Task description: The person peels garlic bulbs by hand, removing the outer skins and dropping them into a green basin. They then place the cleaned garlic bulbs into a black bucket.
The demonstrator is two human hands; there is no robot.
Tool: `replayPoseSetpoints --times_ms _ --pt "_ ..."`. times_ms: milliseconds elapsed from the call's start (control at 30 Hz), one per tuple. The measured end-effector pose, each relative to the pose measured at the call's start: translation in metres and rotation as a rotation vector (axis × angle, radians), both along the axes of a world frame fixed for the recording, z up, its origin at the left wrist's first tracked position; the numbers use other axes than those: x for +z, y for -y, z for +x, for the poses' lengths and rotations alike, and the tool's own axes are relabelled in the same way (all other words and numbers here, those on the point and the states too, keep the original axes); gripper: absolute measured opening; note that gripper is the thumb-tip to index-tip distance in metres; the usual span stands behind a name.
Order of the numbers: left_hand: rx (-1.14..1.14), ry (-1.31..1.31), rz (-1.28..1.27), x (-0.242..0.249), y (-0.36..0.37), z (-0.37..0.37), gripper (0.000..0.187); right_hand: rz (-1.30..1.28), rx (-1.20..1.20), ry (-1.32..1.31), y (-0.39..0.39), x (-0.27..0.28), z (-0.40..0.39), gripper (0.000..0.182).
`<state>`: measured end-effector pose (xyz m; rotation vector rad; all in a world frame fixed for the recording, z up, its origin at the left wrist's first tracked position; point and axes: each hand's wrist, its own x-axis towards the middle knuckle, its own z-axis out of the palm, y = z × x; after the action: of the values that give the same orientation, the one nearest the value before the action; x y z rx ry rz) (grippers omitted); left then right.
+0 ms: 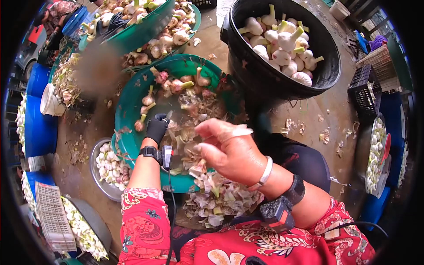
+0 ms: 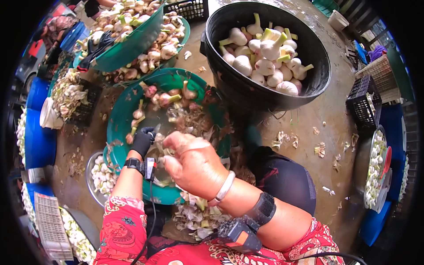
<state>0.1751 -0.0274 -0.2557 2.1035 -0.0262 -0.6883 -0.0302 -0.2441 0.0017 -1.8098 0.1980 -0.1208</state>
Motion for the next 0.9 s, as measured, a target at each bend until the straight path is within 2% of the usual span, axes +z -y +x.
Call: replayPoseSetpoints --times_ms 67,100,200,233,267,333,367,400,467,500,567,600,667,733,800,833,900 --pt "-0.148 0.386 0.055 0.001 0.0 -0.006 0.037 0.041 -0.019 -0.054 0.008 0.015 -0.005 0.021" --pt "-0.099 0.22 0.023 0.036 0.02 -0.02 0.041 0.072 -0.061 -0.056 0.013 0.018 -0.007 0.021" --pt "-0.16 0.155 0.125 0.05 0.059 -0.034 0.048 0.218 -0.143 -0.087 0.031 0.027 -0.007 0.02" --pt "-0.207 0.224 0.116 0.024 0.064 -0.026 0.06 0.262 -0.17 -0.078 0.035 0.028 -0.008 0.019" --pt "-0.216 0.22 0.107 -0.002 0.069 -0.019 0.06 0.304 -0.199 -0.069 0.038 0.029 -0.008 0.019" --pt "-0.338 0.363 0.154 -0.009 0.096 -0.017 0.071 0.342 -0.254 -0.121 0.04 0.032 -0.006 0.019" --pt "-0.357 0.311 0.259 -0.013 0.108 -0.019 0.076 0.326 -0.231 -0.127 0.04 0.033 -0.005 0.02" --pt "-0.388 0.307 0.309 -0.013 0.118 -0.02 0.069 0.302 -0.292 -0.046 0.037 0.027 -0.002 0.018" --pt "-0.413 0.371 0.336 -0.027 0.132 -0.02 0.055 0.303 -0.28 -0.049 0.039 0.022 0.001 0.018" --pt "-0.418 0.368 0.33 -0.039 0.133 -0.015 0.055 0.328 -0.295 -0.058 0.039 0.021 0.0 0.018" --pt "-0.397 0.117 0.173 -0.055 0.128 -0.005 0.041 0.363 -0.266 -0.132 0.042 0.025 0.001 0.02" --pt "-0.397 0.117 0.179 -0.053 0.124 -0.007 0.041 0.4 -0.227 -0.199 0.043 0.028 0.001 0.022" --pt "-0.196 0.054 -0.043 -0.044 0.11 -0.015 0.036 0.412 -0.223 -0.192 0.043 0.034 0.002 0.021" --pt "-0.246 0.124 0.017 -0.035 0.109 -0.025 0.039 0.409 -0.228 -0.19 0.041 0.037 0.0 0.02" --pt "-0.45 0.483 0.083 -0.026 0.12 -0.041 0.05 0.441 -0.242 -0.119 0.037 0.037 -0.003 0.02" --pt "-0.443 0.49 0.077 -0.013 0.13 -0.05 0.05 0.434 -0.237 -0.114 0.036 0.038 -0.005 0.02" --pt "-0.422 0.246 0.361 0.007 0.15 -0.061 0.053 0.439 -0.257 -0.097 0.038 0.039 -0.007 0.02"
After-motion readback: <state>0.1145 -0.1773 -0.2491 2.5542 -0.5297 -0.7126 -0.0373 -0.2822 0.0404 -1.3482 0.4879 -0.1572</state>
